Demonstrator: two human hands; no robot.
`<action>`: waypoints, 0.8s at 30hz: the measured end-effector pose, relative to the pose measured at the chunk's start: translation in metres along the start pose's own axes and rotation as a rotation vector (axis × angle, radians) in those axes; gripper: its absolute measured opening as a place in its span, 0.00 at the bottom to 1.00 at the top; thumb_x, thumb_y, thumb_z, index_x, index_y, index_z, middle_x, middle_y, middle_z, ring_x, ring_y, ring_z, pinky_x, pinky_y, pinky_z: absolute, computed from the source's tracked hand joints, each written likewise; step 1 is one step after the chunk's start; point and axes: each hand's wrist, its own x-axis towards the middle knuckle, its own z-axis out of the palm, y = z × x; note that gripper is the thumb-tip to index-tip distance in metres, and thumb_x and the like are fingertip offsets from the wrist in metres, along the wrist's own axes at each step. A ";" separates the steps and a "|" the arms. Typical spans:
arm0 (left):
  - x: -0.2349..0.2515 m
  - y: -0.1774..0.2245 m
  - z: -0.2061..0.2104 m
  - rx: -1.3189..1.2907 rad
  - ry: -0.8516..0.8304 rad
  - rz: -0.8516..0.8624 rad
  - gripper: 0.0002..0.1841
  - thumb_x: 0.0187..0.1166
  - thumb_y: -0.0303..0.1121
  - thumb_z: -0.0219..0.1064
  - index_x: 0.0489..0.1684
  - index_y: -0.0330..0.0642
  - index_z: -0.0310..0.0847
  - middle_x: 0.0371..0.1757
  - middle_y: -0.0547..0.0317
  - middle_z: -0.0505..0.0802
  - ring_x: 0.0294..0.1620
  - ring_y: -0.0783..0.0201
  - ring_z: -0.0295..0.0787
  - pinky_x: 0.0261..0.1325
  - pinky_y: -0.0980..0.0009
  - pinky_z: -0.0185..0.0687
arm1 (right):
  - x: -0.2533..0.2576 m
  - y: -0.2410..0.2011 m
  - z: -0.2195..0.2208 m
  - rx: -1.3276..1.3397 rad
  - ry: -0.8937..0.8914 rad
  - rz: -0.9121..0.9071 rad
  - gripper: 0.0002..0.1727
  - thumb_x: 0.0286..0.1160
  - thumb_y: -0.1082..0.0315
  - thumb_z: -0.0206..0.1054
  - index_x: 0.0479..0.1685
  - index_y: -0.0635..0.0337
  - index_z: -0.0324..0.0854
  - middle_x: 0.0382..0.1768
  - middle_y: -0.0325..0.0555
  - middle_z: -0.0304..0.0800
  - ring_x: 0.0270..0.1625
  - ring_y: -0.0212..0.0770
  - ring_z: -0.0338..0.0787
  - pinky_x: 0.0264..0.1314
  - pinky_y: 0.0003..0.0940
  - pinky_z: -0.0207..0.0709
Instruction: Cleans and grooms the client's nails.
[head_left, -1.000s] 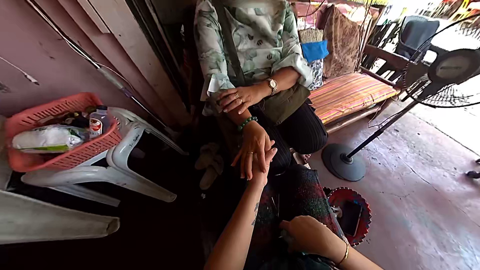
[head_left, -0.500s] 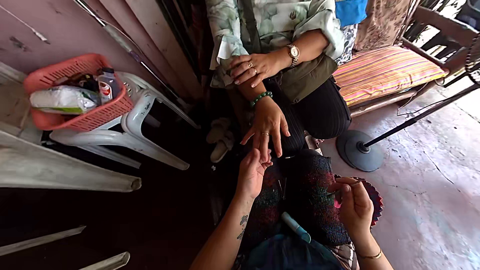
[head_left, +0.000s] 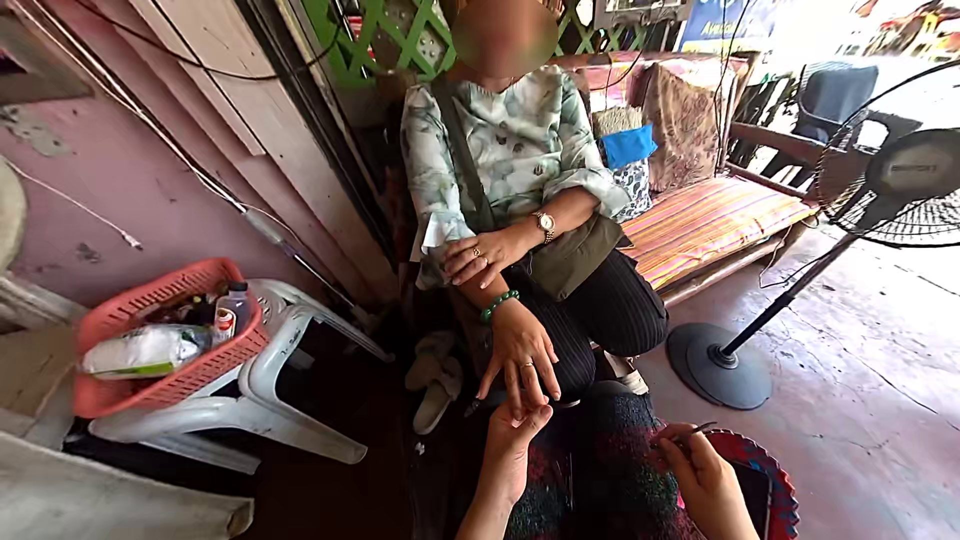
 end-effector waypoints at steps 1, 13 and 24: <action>0.000 0.000 0.002 -0.005 -0.004 -0.007 0.13 0.62 0.23 0.79 0.43 0.34 0.87 0.41 0.53 0.94 0.42 0.64 0.91 0.52 0.68 0.89 | -0.003 0.001 0.000 -0.004 0.005 0.010 0.08 0.79 0.76 0.62 0.52 0.68 0.81 0.39 0.43 0.95 0.37 0.31 0.96 0.44 0.29 0.93; 0.001 0.009 0.015 0.016 -0.096 -0.050 0.24 0.54 0.17 0.81 0.51 0.33 0.80 0.44 0.54 0.92 0.45 0.65 0.91 0.55 0.67 0.90 | -0.022 0.004 -0.008 0.162 0.092 0.111 0.10 0.73 0.83 0.65 0.51 0.72 0.79 0.43 0.49 0.96 0.39 0.36 0.98 0.45 0.33 0.94; 0.004 0.004 0.012 0.085 -0.047 -0.028 0.12 0.68 0.27 0.74 0.47 0.35 0.83 0.39 0.55 0.91 0.39 0.65 0.90 0.50 0.67 0.88 | -0.015 0.023 -0.004 0.093 0.064 0.101 0.06 0.66 0.75 0.75 0.38 0.62 0.85 0.39 0.41 0.96 0.35 0.34 0.95 0.39 0.33 0.93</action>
